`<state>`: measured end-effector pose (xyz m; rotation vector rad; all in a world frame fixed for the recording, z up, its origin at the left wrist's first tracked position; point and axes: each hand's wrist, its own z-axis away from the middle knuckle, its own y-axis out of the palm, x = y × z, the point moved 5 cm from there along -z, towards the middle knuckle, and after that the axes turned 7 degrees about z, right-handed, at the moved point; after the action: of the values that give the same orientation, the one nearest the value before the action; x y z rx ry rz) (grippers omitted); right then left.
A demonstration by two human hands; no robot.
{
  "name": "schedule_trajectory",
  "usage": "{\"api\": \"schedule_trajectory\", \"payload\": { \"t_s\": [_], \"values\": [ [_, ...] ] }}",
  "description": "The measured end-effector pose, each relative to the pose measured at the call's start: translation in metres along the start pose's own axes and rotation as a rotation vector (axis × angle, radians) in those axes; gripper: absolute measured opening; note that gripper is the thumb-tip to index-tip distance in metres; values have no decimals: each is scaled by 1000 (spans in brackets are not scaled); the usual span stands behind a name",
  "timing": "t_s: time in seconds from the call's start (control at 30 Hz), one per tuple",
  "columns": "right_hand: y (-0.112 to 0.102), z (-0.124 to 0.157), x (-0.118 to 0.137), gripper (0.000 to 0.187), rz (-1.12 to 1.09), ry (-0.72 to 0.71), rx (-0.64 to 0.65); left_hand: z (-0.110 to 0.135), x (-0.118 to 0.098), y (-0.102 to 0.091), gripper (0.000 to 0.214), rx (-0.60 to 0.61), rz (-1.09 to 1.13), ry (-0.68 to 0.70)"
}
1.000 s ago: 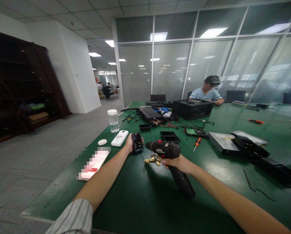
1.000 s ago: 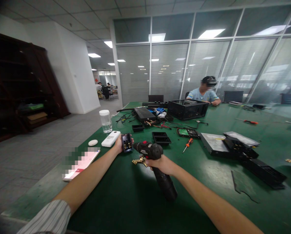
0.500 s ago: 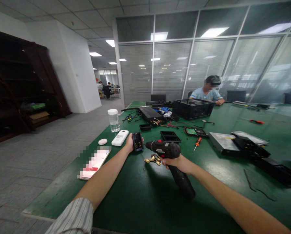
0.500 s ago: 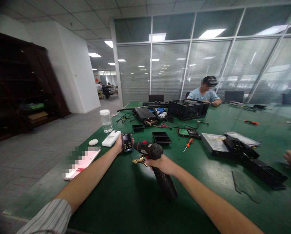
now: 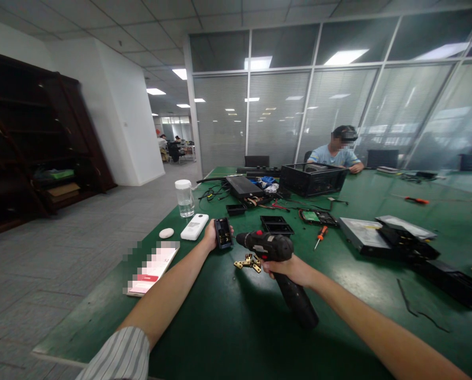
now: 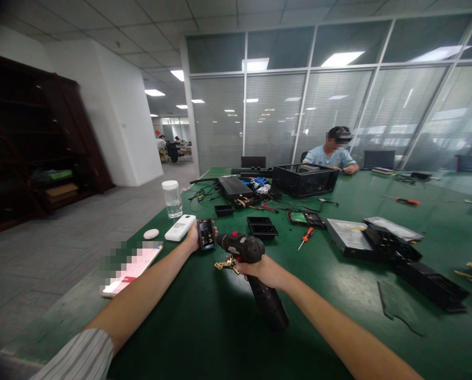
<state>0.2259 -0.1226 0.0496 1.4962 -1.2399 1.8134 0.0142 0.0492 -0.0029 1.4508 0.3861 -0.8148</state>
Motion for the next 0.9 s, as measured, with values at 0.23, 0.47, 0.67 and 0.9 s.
{"api": "schedule_trajectory", "payload": {
  "t_s": [0.23, 0.47, 0.67, 0.9],
  "values": [
    [2, 0, 6, 31, -10, -56, -8, 2, -2, 1, 47, -7, 26, 2],
    [1, -2, 2, 32, 6, -55, -10, -1, -1, -1, 48, 9, 11, 15],
    [0, 0, 5, 33, 5, -24, -16, -5, 1, -3, 51, 8, -27, 14],
    [0, -1, 2, 31, -6, -34, -4, -5, 1, -4, 51, 0, -27, -4]
  ]
}}
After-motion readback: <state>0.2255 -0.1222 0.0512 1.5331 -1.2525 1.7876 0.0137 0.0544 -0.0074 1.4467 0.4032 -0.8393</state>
